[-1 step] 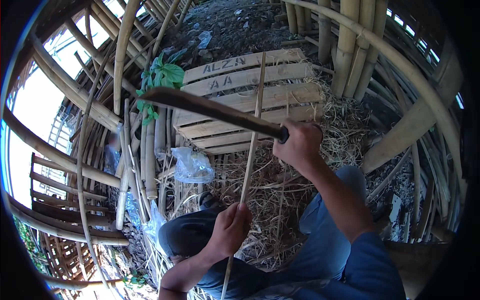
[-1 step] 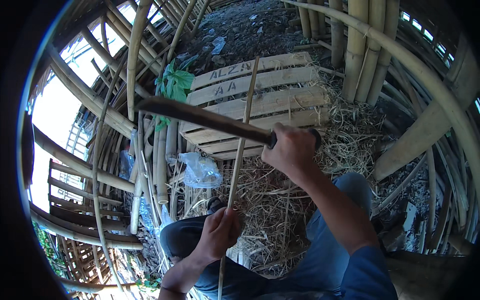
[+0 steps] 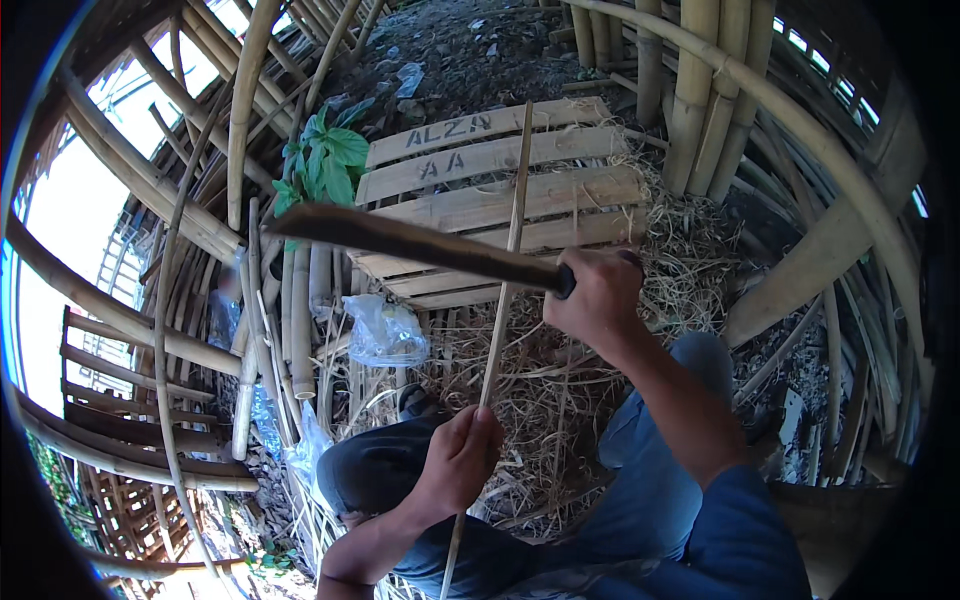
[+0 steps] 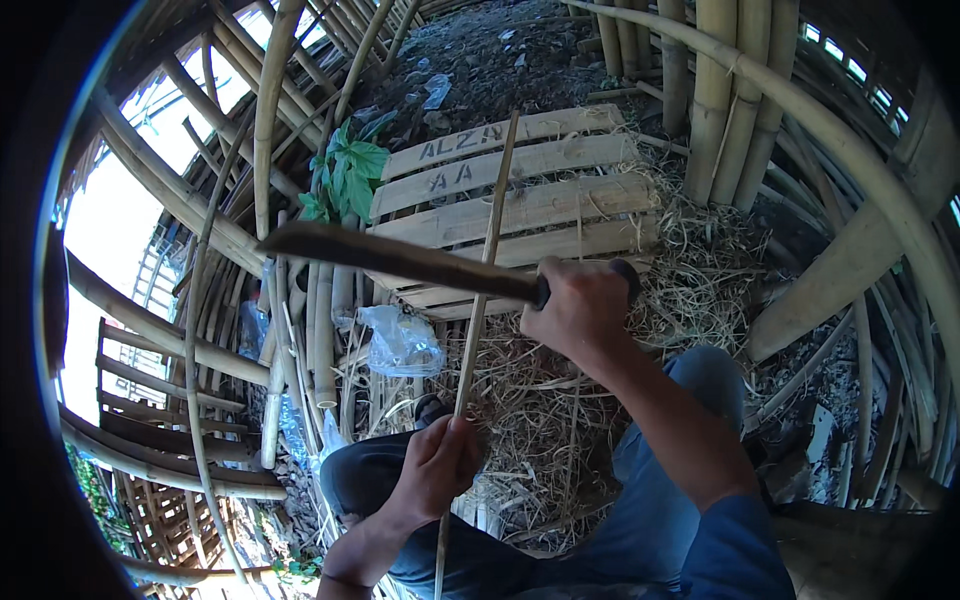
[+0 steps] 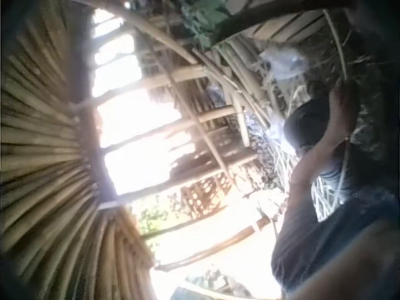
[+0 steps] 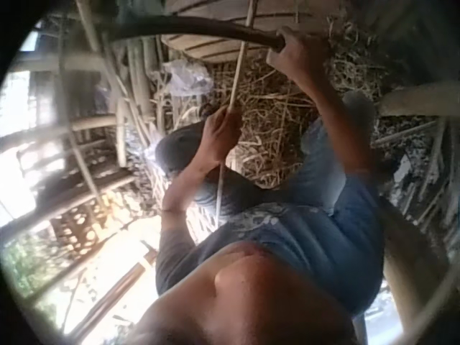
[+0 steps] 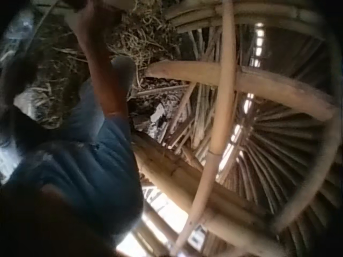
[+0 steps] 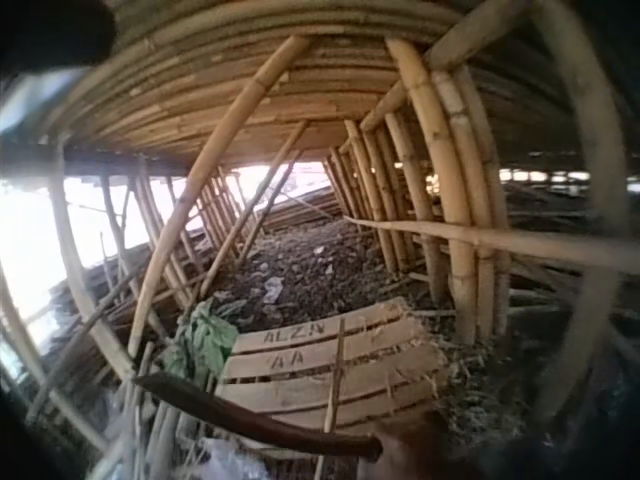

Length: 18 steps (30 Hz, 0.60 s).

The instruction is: The person shaves a thin bamboo strip using a machete, repeatedly scraping the blade along the length of the strip to remove shavings.

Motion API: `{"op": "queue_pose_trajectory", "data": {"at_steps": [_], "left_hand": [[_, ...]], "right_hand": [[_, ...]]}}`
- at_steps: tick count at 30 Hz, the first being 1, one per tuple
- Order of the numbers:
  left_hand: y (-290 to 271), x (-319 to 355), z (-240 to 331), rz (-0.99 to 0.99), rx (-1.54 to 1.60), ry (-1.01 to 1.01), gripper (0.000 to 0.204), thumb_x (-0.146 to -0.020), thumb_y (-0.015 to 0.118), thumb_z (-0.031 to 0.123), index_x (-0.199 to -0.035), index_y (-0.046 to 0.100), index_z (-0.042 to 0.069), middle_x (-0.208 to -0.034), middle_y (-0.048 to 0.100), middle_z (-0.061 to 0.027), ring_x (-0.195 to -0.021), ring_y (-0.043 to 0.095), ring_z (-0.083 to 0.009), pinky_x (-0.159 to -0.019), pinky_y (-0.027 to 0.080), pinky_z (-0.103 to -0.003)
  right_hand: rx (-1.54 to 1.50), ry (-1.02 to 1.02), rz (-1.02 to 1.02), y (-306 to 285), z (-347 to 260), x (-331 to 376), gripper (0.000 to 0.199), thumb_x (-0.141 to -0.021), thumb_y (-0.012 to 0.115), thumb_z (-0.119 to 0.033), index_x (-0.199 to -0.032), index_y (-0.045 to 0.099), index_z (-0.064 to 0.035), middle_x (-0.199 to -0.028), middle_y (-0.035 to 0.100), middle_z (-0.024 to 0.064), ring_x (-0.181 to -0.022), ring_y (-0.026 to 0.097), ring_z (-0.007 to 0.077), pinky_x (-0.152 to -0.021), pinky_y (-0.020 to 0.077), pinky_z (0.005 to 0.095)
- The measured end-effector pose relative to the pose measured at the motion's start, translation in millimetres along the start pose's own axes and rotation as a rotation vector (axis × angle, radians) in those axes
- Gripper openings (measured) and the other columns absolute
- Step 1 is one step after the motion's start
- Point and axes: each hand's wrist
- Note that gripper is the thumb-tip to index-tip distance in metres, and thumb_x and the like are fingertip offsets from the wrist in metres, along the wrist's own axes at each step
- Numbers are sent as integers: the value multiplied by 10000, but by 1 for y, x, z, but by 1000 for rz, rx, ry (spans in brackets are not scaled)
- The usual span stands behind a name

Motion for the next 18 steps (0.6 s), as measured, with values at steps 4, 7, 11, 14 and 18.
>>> {"op": "queue_pose_trajectory", "data": {"at_steps": [4, 7, 11, 14, 18], "left_hand": [[3, 5, -3, 84, -151, 62, 353, -1021, 374, 249, -756, 480, 41, -566, 427, 23, -486, 375, -43, -439, 297, -240], [6, 7, -2, 128, -304, 169, 330, -1013, 388, 207, -758, 477, 18, -544, 430, -11, -481, 382, -68, -444, 311, -271], [4, 4, -7, 152, -424, 239, 282, -997, 408, 145, -770, 475, -8, -530, 441, -82, -460, 411, -139, -453, 343, -322], [6, 9, -4, 150, -442, 262, 269, -992, 411, 131, -772, 476, -11, -531, 451, -100, -455, 421, -170, -455, 354, -334], [10, 16, -6, 124, -517, 212, 264, -989, 413, 125, -774, 479, -14, -541, 472, -114, -460, 451, -183, -459, 365, -339]], "right_hand": [[-128, -158, 14, -13, -15, 1, 166, -561, 711, -151, -645, 584, -83, -512, 549, 77, -454, 577, 279, -473, 462, 376], [-81, -12, -12, -4, 2, -12, 154, -562, 701, -147, -644, 586, -88, -511, 552, 80, -459, 582, 279, -477, 463, 376], [-56, -37, -27, -3, -12, 2, 137, -576, 675, -126, -608, 546, -90, -518, 556, 86, -468, 589, 276, -475, 459, 375], [-56, -78, -12, -6, -8, -5, 130, -589, 654, -114, -590, 526, -88, -521, 558, 90, -477, 594, 272, -467, 451, 379], [7, 91, -61, -7, 7, -17, 133, -598, 669, -131, -621, 550, -77, -543, 573, 99, -514, 611, 286, -485, 467, 393]]}}
Point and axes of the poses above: each hand's wrist, its own x-axis away from the middle knuckle, its own y-axis out of the palm, z = x × y
